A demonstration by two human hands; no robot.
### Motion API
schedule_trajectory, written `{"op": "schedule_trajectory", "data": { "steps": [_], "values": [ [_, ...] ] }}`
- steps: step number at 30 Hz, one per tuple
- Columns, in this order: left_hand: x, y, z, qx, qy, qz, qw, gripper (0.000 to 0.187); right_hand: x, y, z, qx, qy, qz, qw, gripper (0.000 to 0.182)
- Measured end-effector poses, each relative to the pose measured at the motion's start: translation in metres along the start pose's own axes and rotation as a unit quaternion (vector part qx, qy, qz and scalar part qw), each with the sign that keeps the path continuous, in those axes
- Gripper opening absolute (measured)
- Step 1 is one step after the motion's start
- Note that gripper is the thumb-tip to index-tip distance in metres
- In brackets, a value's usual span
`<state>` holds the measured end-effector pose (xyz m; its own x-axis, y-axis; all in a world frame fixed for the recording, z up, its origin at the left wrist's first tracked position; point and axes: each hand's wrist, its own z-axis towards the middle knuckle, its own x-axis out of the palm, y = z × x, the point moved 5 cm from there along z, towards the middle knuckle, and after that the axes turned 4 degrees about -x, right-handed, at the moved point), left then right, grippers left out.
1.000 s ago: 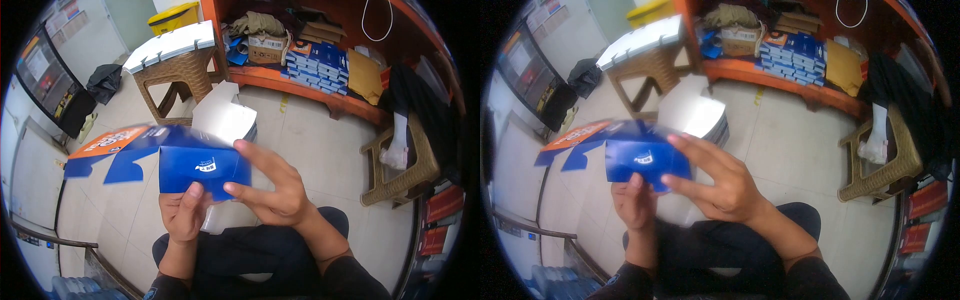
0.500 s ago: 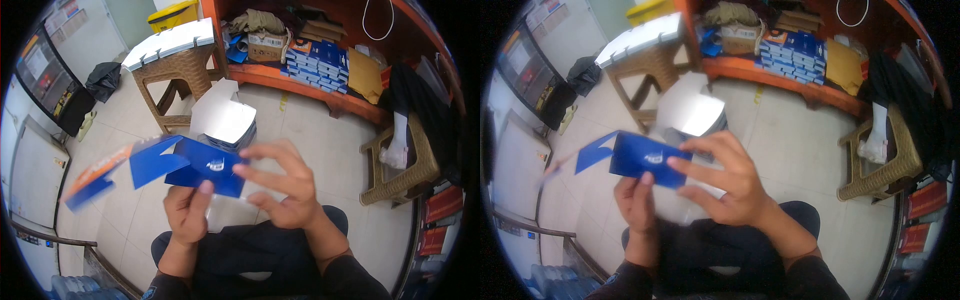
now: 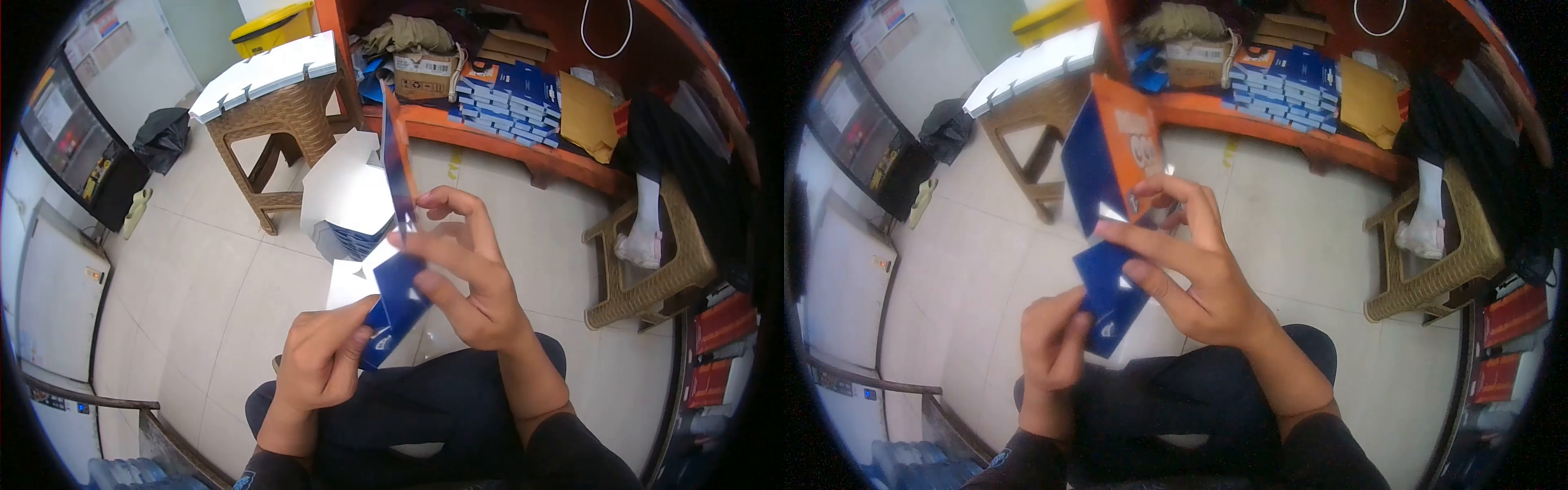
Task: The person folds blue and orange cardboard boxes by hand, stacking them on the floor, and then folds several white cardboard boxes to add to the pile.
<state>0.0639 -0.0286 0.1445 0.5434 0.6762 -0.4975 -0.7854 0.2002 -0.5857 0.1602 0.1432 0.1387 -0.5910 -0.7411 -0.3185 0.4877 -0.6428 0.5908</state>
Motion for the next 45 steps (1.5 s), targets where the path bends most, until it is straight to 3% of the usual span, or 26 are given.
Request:
{"op": "schedule_trajectory", "data": {
  "steps": [3, 6, 9, 13, 21, 25, 31, 34, 38, 40, 45],
  "values": [
    [0.001, 0.001, 0.003, 0.054, 0.002, 0.037, 0.998, 0.037, 0.004, 0.001, 0.000, 0.023, -0.001, 0.033, 0.999, 0.029],
    [0.002, 0.007, -0.003, -0.120, 0.022, -0.006, 0.992, 0.048, 0.004, 0.012, 0.004, 0.026, -0.009, -0.034, 0.999, 0.025],
    [0.005, 0.018, -0.013, -0.160, -0.027, -0.015, 0.987, 0.059, 0.004, 0.020, 0.006, 0.006, -0.002, -0.133, 0.991, 0.025],
    [0.008, 0.021, -0.013, -0.133, -0.030, 0.002, 0.991, 0.065, 0.013, 0.032, 0.006, -0.017, 0.026, -0.206, 0.978, 0.025],
    [0.006, 0.009, -0.011, -0.039, -0.037, 0.071, 0.996, 0.068, 0.012, 0.023, 0.004, 0.024, 0.033, -0.131, 0.991, 0.021],
    [0.007, 0.010, -0.014, -0.041, -0.030, 0.083, 0.995, 0.064, 0.012, 0.021, 0.003, 0.036, 0.036, -0.077, 0.996, 0.019],
    [0.005, 0.011, -0.009, -0.043, -0.019, 0.119, 0.992, 0.058, 0.016, 0.028, 0.000, 0.037, 0.075, -0.102, 0.991, 0.020],
    [0.004, 0.012, -0.007, -0.051, -0.015, 0.125, 0.991, 0.057, 0.024, 0.023, -0.005, 0.024, 0.091, -0.092, 0.991, 0.024],
    [0.004, 0.023, -0.013, -0.136, -0.070, 0.082, 0.985, 0.055, 0.030, 0.022, -0.009, 0.055, 0.164, -0.090, 0.981, 0.043],
    [0.003, 0.028, -0.013, -0.116, -0.067, 0.060, 0.989, 0.058, 0.035, 0.019, -0.010, 0.055, 0.200, -0.080, 0.975, 0.053],
    [-0.001, 0.024, 0.006, 0.015, -0.039, 0.113, 0.993, 0.085, 0.021, 0.008, -0.002, 0.040, 0.141, -0.183, 0.972, 0.059]
  ]
}}
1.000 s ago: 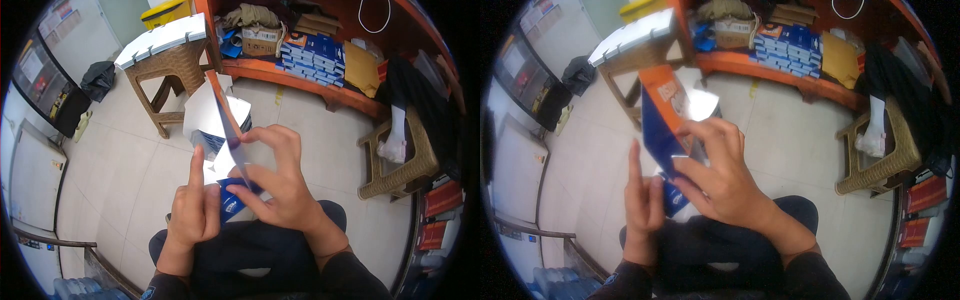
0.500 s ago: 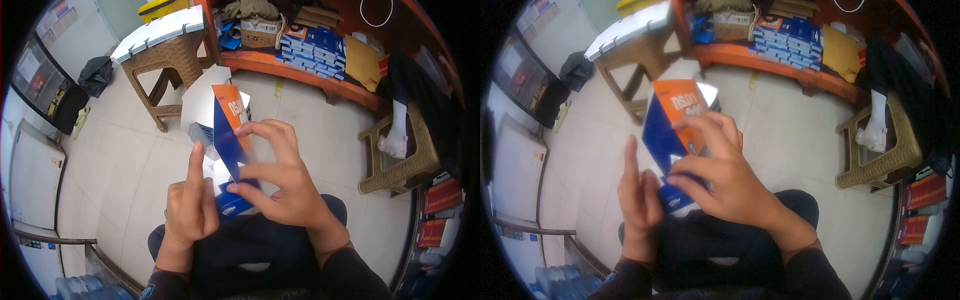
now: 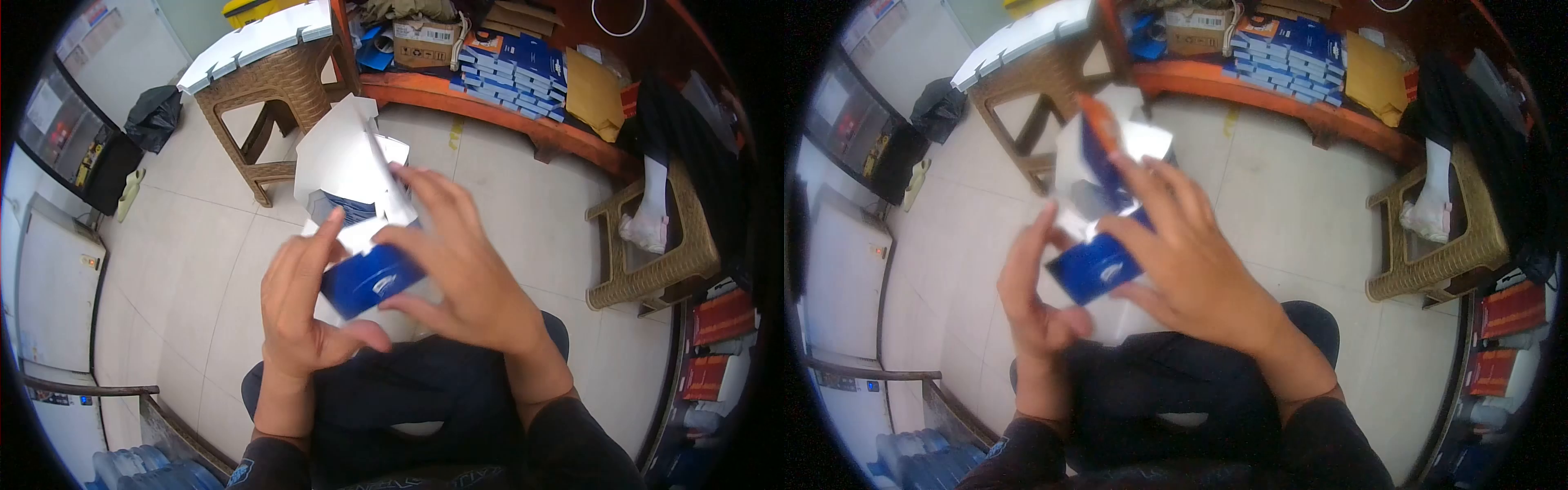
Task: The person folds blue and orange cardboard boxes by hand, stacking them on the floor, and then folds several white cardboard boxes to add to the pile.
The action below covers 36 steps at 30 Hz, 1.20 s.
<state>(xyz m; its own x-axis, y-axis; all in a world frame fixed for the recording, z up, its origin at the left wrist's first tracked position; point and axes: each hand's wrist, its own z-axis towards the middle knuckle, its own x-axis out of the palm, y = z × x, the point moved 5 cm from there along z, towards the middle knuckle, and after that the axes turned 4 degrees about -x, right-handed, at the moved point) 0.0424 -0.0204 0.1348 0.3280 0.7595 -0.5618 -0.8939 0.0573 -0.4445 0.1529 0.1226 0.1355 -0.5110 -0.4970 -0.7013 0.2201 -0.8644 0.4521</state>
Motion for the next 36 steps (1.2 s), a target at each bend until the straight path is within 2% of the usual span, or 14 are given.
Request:
{"op": "schedule_trajectory", "data": {
  "steps": [2, 5, 8, 11, 14, 17, 23, 26, 28, 29, 30, 32, 35, 36],
  "values": [
    [-0.003, -0.010, 0.007, -0.014, 0.010, 0.041, 0.999, 0.086, -0.008, -0.005, 0.000, 0.006, -0.039, -0.014, 0.999, 0.058],
    [0.007, 0.000, 0.003, -0.041, 0.026, 0.048, 0.998, 0.076, -0.013, -0.004, 0.001, -0.006, -0.066, -0.015, 0.998, 0.057],
    [0.008, -0.001, 0.004, 0.005, 0.042, 0.057, 0.997, 0.074, -0.009, -0.002, 0.002, -0.008, -0.066, -0.003, 0.998, 0.055],
    [0.007, -0.004, 0.005, 0.010, 0.035, 0.058, 0.998, 0.071, -0.005, 0.001, 0.002, -0.009, -0.060, 0.040, 0.997, 0.056],
    [0.008, -0.004, 0.004, 0.007, 0.049, 0.077, 0.996, 0.075, 0.002, 0.002, 0.004, 0.000, -0.041, 0.034, 0.999, 0.057],
    [0.012, -0.002, 0.001, -0.036, 0.010, 0.032, 0.999, 0.086, 0.006, -0.007, 0.003, 0.007, -0.056, -0.007, 0.998, 0.057],
    [0.014, 0.005, -0.009, -0.036, 0.042, 0.041, 0.998, 0.103, 0.003, -0.008, 0.004, -0.022, -0.066, -0.078, 0.995, 0.055],
    [0.001, 0.001, -0.001, -0.001, -0.045, 0.030, 0.999, 0.090, -0.011, -0.015, 0.001, 0.000, -0.090, -0.045, 0.995, 0.053],
    [-0.015, 0.004, 0.002, 0.003, -0.112, 0.095, 0.989, 0.080, -0.023, -0.031, -0.005, 0.040, -0.110, 0.007, 0.993, 0.052],
    [-0.024, 0.015, 0.002, -0.014, -0.149, 0.072, 0.986, 0.076, -0.030, -0.041, -0.008, 0.060, -0.121, 0.033, 0.990, 0.051],
    [-0.033, 0.026, 0.001, -0.030, -0.187, 0.047, 0.981, 0.073, -0.035, -0.050, -0.011, 0.064, -0.140, 0.125, 0.980, 0.055],
    [-0.037, 0.070, -0.008, -0.093, -0.261, -0.144, 0.950, 0.067, -0.042, -0.070, -0.016, 0.064, -0.162, 0.280, 0.944, 0.063],
    [-0.028, 0.082, -0.010, -0.118, -0.130, -0.178, 0.968, 0.067, -0.049, -0.101, -0.023, 0.040, -0.152, 0.413, 0.897, 0.071],
    [-0.024, 0.071, -0.008, -0.094, -0.120, -0.171, 0.974, 0.075, -0.045, -0.116, -0.026, 0.045, -0.134, 0.427, 0.893, 0.073]
  ]
}}
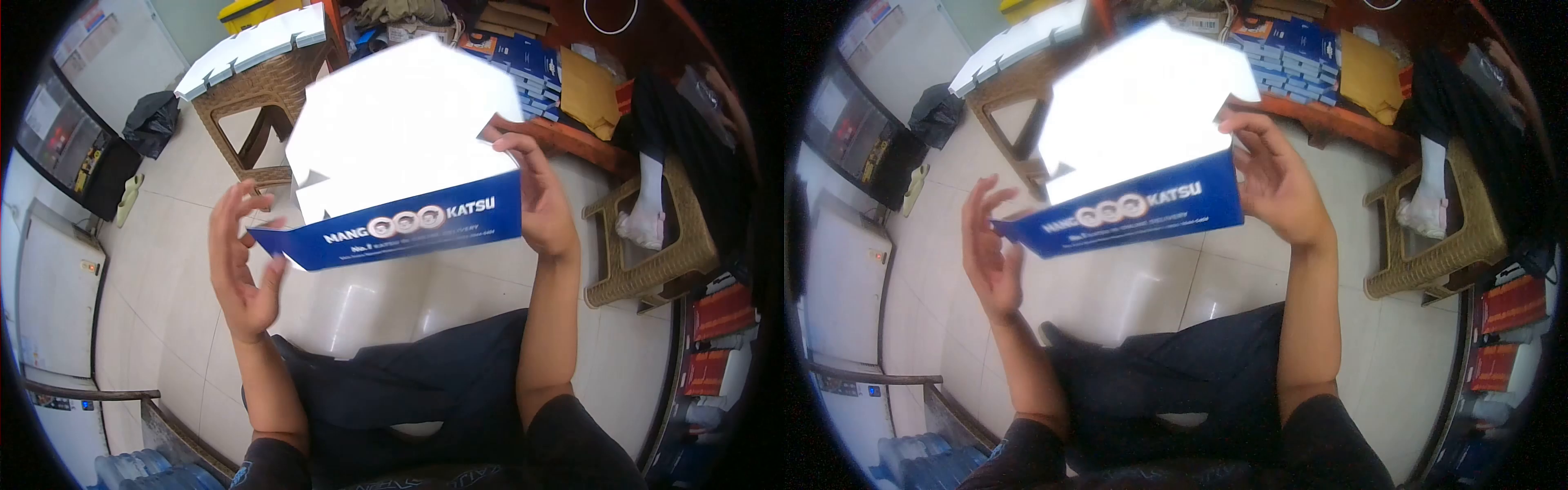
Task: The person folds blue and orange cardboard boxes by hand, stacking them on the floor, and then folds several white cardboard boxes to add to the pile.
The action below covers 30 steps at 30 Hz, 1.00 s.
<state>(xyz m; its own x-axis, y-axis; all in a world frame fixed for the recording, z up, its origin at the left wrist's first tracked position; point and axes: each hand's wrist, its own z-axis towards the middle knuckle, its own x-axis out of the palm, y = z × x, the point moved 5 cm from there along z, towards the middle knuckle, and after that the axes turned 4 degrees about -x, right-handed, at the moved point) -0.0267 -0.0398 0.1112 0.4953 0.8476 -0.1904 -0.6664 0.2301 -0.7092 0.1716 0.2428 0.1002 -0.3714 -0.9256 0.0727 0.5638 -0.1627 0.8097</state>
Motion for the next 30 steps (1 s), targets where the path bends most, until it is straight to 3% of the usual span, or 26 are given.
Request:
{"op": "schedule_trajectory", "data": {
  "steps": [3, 4, 6, 10, 13, 17, 18, 20, 24, 30],
  "values": [
    [0.013, -0.012, -0.008, 0.089, 0.112, -0.010, 0.990, 0.088, -0.014, -0.032, -0.007, 0.071, 0.019, 0.084, 0.994, 0.081],
    [0.012, -0.011, -0.016, 0.080, 0.122, 0.022, 0.989, 0.103, -0.013, -0.038, -0.011, 0.113, 0.010, 0.143, 0.983, 0.084],
    [0.021, -0.012, -0.021, 0.025, 0.129, -0.065, 0.989, 0.114, -0.005, -0.048, -0.012, 0.146, 0.033, 0.239, 0.959, 0.086],
    [0.039, -0.019, -0.019, -0.176, 0.096, -0.249, 0.948, 0.122, 0.003, -0.067, -0.010, 0.226, 0.021, 0.246, 0.942, 0.067],
    [0.053, -0.024, -0.014, -0.198, 0.073, -0.361, 0.908, 0.130, 0.016, -0.068, -0.005, 0.271, -0.002, 0.228, 0.935, 0.069],
    [0.057, -0.006, -0.021, -0.252, 0.067, -0.359, 0.896, 0.134, 0.036, -0.068, -0.003, 0.288, -0.049, 0.149, 0.945, 0.074],
    [0.057, -0.002, -0.025, -0.218, 0.074, -0.373, 0.899, 0.111, 0.041, -0.068, -0.003, 0.287, -0.047, 0.147, 0.945, 0.075],
    [0.056, 0.006, -0.031, -0.253, 0.115, -0.390, 0.878, 0.081, 0.048, -0.070, -0.003, 0.289, -0.052, 0.136, 0.946, 0.075],
    [0.059, 0.004, -0.033, -0.264, 0.131, -0.384, 0.875, 0.030, 0.056, -0.075, -0.005, 0.308, -0.048, 0.070, 0.948, 0.072],
    [0.069, 0.017, -0.038, -0.310, 0.090, -0.384, 0.865, 0.020, 0.085, -0.080, -0.011, 0.287, 0.021, -0.036, 0.957, 0.065]
  ]
}}
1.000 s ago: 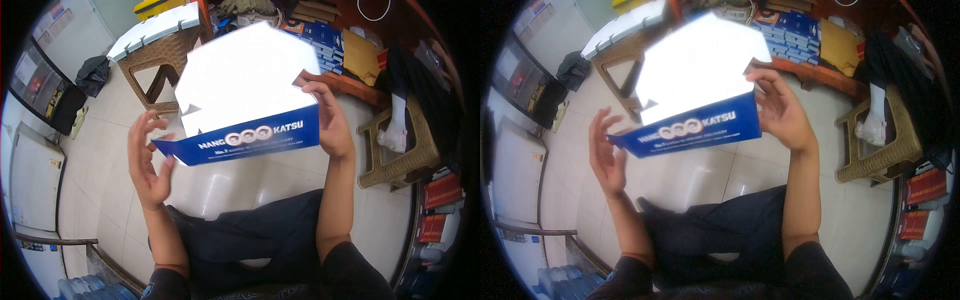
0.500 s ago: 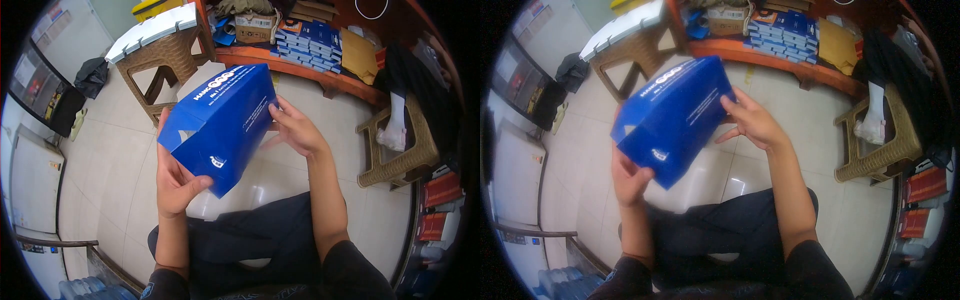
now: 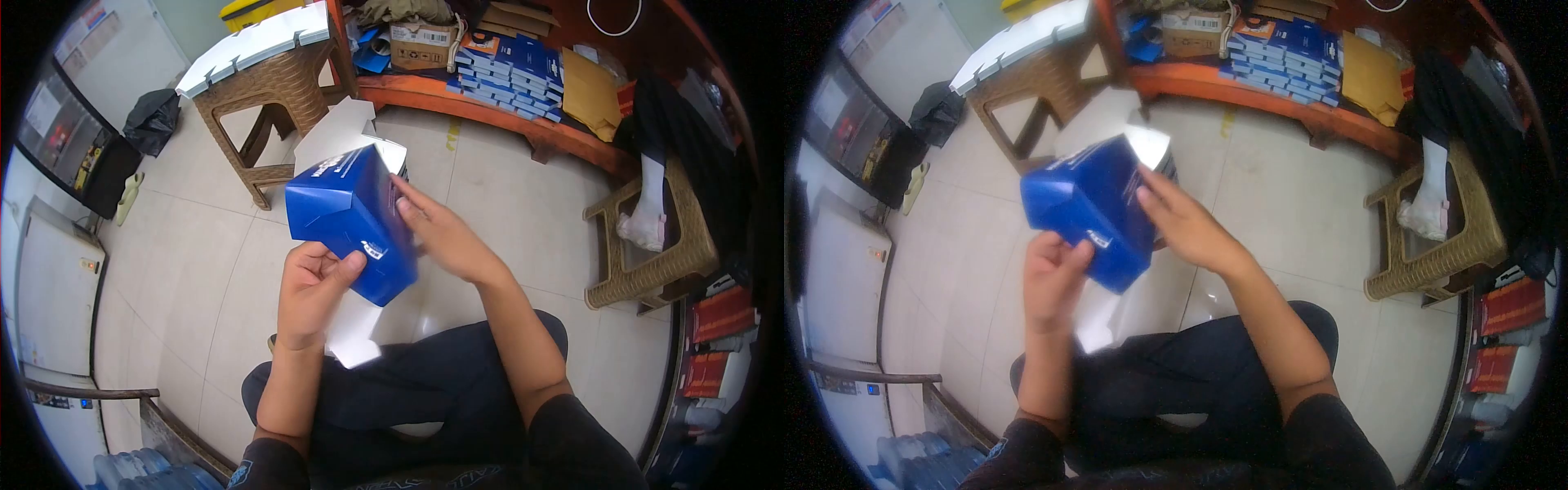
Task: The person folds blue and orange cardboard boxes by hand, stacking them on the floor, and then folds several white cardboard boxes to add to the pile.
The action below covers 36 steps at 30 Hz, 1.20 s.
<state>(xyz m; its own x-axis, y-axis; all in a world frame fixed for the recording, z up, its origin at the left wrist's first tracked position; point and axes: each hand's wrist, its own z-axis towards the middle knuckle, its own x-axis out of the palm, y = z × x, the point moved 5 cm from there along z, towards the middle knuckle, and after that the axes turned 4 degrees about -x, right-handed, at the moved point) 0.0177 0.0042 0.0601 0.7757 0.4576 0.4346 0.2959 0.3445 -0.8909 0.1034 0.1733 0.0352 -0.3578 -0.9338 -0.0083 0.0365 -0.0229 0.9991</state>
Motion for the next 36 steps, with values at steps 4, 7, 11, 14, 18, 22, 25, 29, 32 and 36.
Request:
{"op": "schedule_trajectory", "data": {
  "steps": [4, 7, 11, 14, 18, 22, 25, 29, 32, 36],
  "values": [
    [-0.005, 0.005, 0.008, 0.016, -0.049, 0.013, 0.999, 0.017, 0.007, 0.004, -0.003, -0.070, -0.003, -0.147, 0.987, 0.067],
    [-0.016, 0.000, 0.015, 0.037, -0.077, -0.030, 0.996, 0.016, 0.019, 0.039, -0.022, -0.134, -0.029, -0.247, 0.959, 0.079],
    [-0.017, -0.003, 0.016, 0.043, -0.098, -0.067, 0.992, 0.016, 0.037, 0.061, -0.035, -0.227, -0.103, -0.346, 0.904, 0.105],
    [-0.010, 0.000, 0.015, 0.020, -0.116, -0.089, 0.989, 0.019, 0.046, 0.056, -0.031, -0.249, -0.110, -0.386, 0.881, 0.103],
    [0.008, -0.009, 0.013, 0.013, -0.111, -0.119, 0.987, 0.024, 0.049, 0.056, -0.032, -0.298, -0.137, -0.433, 0.839, 0.099],
    [-0.008, -0.012, 0.010, 0.033, -0.099, -0.066, 0.992, 0.024, 0.051, 0.058, -0.034, -0.334, -0.121, -0.364, 0.861, 0.091],
    [-0.016, -0.022, 0.007, 0.073, -0.098, -0.022, 0.992, 0.023, 0.053, 0.059, -0.035, -0.363, -0.089, -0.309, 0.875, 0.085],
    [-0.031, -0.039, 0.006, 0.121, -0.100, -0.027, 0.987, 0.024, 0.047, 0.058, -0.034, -0.421, -0.015, -0.220, 0.880, 0.067],
    [-0.048, -0.041, 0.006, 0.135, -0.059, -0.038, 0.988, 0.035, 0.041, 0.060, -0.035, -0.456, 0.009, -0.169, 0.874, 0.056],
    [-0.053, -0.035, 0.005, 0.143, -0.039, -0.100, 0.984, 0.041, 0.037, 0.058, -0.037, -0.487, 0.007, -0.120, 0.865, 0.053]
  ]
}}
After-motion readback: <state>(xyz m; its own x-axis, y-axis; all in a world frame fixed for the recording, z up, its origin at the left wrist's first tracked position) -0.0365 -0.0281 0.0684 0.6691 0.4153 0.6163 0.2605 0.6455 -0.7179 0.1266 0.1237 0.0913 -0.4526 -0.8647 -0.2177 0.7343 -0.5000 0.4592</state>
